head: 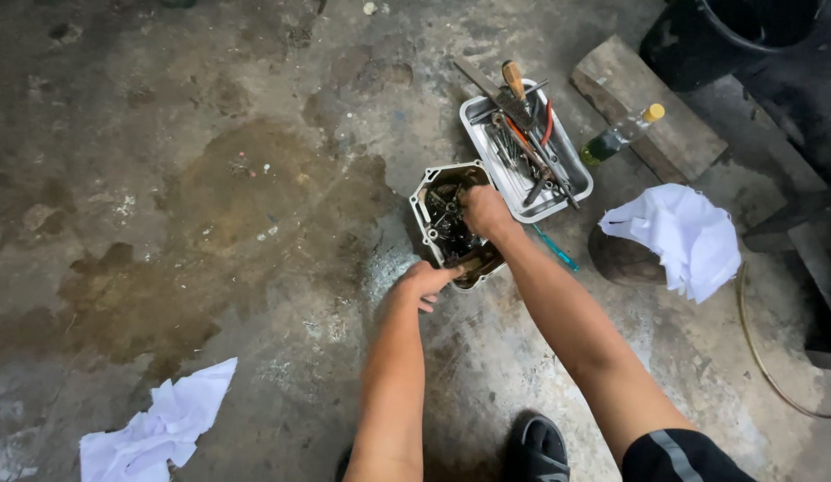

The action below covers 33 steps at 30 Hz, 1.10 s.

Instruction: Cleaning mechanical engine parts in a tray using a brush and solvent

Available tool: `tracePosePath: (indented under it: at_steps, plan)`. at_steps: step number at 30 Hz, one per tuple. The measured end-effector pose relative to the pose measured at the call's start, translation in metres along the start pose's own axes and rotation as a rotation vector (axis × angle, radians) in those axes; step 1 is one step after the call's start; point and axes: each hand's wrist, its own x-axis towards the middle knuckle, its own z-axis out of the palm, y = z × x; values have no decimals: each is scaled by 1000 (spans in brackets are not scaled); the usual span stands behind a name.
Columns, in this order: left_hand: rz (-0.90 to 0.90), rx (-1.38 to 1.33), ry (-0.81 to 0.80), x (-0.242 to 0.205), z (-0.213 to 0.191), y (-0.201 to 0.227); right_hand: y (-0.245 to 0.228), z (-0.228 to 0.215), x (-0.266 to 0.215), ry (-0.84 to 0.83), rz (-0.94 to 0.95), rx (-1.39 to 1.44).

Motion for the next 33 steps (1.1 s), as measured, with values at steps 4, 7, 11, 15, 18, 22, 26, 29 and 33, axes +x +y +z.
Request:
tracePosePath:
  at_steps: [4, 7, 11, 15, 18, 22, 26, 29, 33]
  plan:
    - [6, 0, 69, 72, 12, -25, -18, 0, -8, -116, 18, -138]
    - [-23, -43, 139, 91, 11, -33, -8, 13, 4, -110, 33, -140]
    - [-36, -48, 89, 50, 6, -14, 10, 26, 10, -85, 54, 12]
    - [-17, 3, 104, 134, 33, -52, 0, 26, 9, -110, -106, -136]
    - [75, -9, 227, 31, 7, -6, -9, 14, -3, -88, -176, -345]
    - [221, 251, 348, 77, 3, -23, -14, 7, -19, -140, -122, -316]
    - [378, 621, 489, 87, 10, -23, 37, 40, 4, -43, -36, 18]
    - [461, 745, 557, 98, 18, -27, 38, 35, -18, -38, -77, -46]
    - [497, 837, 568, 95, 20, -21, 50, 30, -14, -63, -128, -246]
